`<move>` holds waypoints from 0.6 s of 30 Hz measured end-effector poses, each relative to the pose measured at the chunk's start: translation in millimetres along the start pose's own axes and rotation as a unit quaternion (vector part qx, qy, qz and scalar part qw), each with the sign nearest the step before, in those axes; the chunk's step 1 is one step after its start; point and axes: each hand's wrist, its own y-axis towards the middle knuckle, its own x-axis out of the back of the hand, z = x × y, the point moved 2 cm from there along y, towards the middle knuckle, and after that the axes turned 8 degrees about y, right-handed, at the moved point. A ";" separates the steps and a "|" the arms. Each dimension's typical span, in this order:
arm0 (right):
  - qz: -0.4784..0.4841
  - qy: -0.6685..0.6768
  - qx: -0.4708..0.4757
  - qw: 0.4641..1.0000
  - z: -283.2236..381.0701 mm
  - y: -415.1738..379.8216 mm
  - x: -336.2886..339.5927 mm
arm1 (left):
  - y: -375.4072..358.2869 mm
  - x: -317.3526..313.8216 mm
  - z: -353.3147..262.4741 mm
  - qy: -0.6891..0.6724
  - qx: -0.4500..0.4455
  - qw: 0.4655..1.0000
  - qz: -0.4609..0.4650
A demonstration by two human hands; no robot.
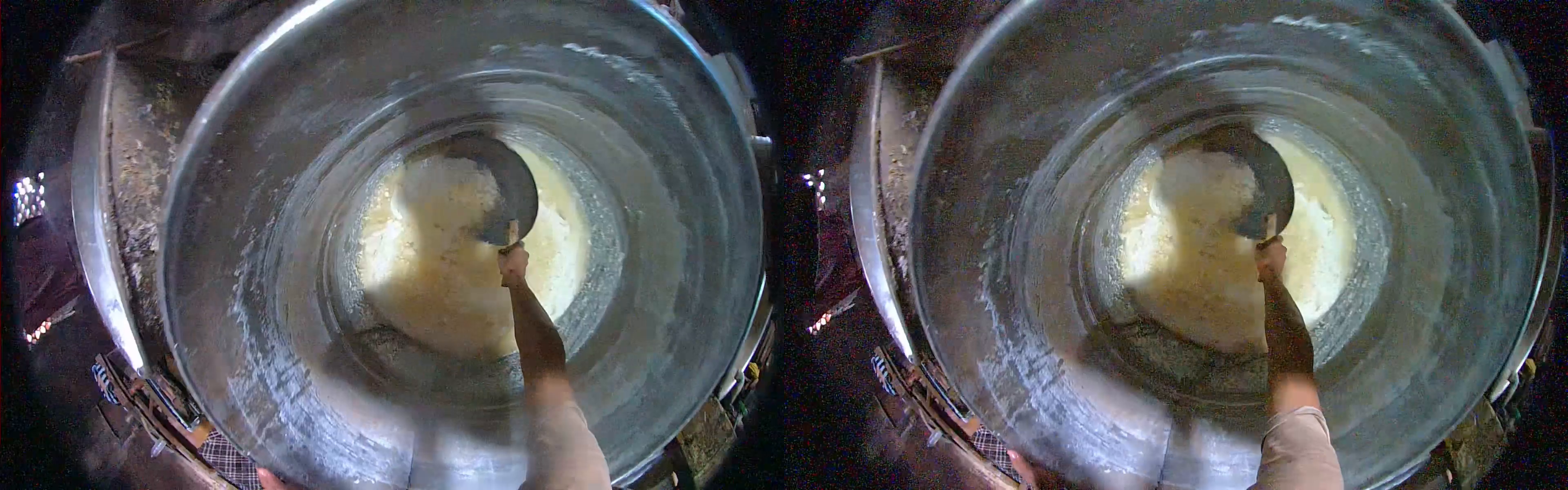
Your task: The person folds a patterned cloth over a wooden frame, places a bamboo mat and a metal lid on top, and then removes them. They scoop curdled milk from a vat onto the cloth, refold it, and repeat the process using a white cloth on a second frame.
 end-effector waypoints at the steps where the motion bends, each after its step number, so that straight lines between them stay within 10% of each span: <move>1: 0.090 -0.009 -0.005 0.996 -3.1 7.3 -18.8 | -2.1 3.6 -3.9 -0.007 0.023 1.000 0.008; 11: 0.328 0.083 0.094 0.936 -2.3 -48.7 -89.5 | -8.9 12.1 -14.9 -0.050 0.147 0.987 0.043; 13: 0.394 0.553 -0.020 0.734 -18.6 -73.5 -108.6 | -12.0 12.7 -15.6 -0.062 0.159 0.984 0.047; 15: 0.546 0.484 -0.217 0.648 12.9 -102.8 -47.3 | -16.2 11.8 -13.6 -0.082 0.173 0.980 0.054; 17: 0.471 0.057 -0.035 0.880 92.7 -153.3 9.3 | -21.9 9.0 -10.0 -0.106 0.187 0.974 0.068; 18: 0.489 0.061 0.057 0.868 65.3 -157.4 -2.4 | -24.1 7.5 -7.5 -0.127 0.201 0.968 0.080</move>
